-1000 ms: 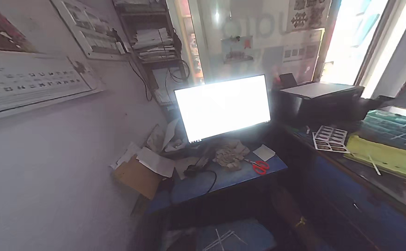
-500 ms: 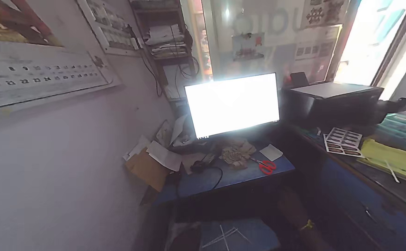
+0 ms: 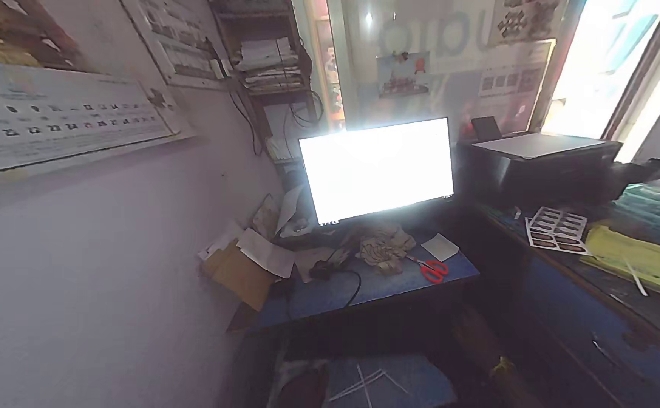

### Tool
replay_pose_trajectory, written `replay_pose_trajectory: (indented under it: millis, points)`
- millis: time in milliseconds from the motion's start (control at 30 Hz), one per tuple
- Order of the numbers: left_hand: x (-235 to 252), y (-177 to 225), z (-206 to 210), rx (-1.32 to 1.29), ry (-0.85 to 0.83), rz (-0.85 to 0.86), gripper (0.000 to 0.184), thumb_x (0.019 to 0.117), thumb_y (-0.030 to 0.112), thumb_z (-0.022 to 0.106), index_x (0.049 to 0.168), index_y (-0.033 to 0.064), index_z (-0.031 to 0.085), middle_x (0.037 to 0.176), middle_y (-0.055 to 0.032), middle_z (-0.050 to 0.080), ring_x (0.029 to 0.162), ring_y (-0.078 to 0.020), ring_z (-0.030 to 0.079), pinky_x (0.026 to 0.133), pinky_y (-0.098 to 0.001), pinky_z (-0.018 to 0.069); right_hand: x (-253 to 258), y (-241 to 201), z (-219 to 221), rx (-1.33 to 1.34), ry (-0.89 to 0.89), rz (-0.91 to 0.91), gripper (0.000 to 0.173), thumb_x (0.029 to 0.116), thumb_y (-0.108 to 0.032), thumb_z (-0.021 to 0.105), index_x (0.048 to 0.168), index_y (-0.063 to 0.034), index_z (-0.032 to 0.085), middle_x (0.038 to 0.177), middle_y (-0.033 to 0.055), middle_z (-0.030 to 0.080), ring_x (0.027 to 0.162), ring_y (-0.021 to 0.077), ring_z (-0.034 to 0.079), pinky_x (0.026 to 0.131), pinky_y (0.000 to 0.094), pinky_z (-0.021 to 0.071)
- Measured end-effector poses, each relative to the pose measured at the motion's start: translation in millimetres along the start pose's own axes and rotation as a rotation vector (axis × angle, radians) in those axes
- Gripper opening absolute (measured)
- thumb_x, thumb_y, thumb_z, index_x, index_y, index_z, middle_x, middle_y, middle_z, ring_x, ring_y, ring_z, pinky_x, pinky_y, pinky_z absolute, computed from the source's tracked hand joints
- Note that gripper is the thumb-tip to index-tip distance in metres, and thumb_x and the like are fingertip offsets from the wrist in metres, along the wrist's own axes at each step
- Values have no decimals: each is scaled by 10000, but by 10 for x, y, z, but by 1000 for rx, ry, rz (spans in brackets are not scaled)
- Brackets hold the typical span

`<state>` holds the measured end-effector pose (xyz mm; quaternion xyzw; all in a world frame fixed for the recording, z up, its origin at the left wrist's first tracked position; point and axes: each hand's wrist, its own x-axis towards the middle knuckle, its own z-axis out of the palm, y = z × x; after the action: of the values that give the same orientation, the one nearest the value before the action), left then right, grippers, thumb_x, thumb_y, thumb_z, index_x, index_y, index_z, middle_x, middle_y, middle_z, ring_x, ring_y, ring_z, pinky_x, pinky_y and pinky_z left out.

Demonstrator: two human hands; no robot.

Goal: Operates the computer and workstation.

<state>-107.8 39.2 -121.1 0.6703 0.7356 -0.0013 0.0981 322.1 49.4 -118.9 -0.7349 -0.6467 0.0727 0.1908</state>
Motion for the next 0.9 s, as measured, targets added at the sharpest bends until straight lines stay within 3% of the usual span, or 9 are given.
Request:
replay_pose_trajectory:
  millis: [67, 200, 300, 467, 900]
  points:
    - [-10, 83, -33, -14, 7, -69, 614, 1041, 570, 404, 1141, 69, 745, 1132, -190, 741, 1098, -383, 699, 911, -617, 538, -16, -39, -74, -2, -53, 31, 532, 1028, -348, 543, 1480, -67, 539, 1536, 220, 489, 1449, 368, 445, 1204, 510, 360]
    - [-114, 202, -226, -12, -29, -79, 583, 1052, 532, 403, 1258, 76, 702, 1218, -202, 714, 1161, -397, 671, 965, -627, 513, -17, -120, -202, -3, -155, 73, 499, 1042, -348, 524, 1437, -47, 575, 1498, 228, 525, 1435, 386, 454, 1194, 521, 361]
    - [-77, 193, -207, 7, -52, -72, 612, 1066, 528, 363, 1247, 52, 701, 1229, -209, 710, 1173, -401, 667, 972, -614, 515, 24, -30, -77, -27, -132, 40, 494, 1045, -369, 504, 1466, -117, 565, 1537, 170, 506, 1468, 348, 422, 1212, 507, 346]
    - [-16, 75, -95, -38, -44, -49, 642, 1069, 550, 331, 1220, 60, 719, 1254, -192, 708, 1217, -379, 651, 1012, -603, 496, 24, -11, -17, -6, -47, -30, 536, 1030, -375, 516, 1509, -135, 521, 1573, 157, 467, 1477, 325, 417, 1217, 485, 349]
    - [18, 66, -82, -8, -52, -51, 660, 1069, 558, 304, 1156, 67, 736, 1172, -193, 733, 1152, -382, 682, 943, -615, 523, -2, -41, -63, 9, -58, 1, 503, 1016, -353, 534, 1486, -177, 552, 1563, 140, 471, 1443, 308, 458, 1178, 467, 407]
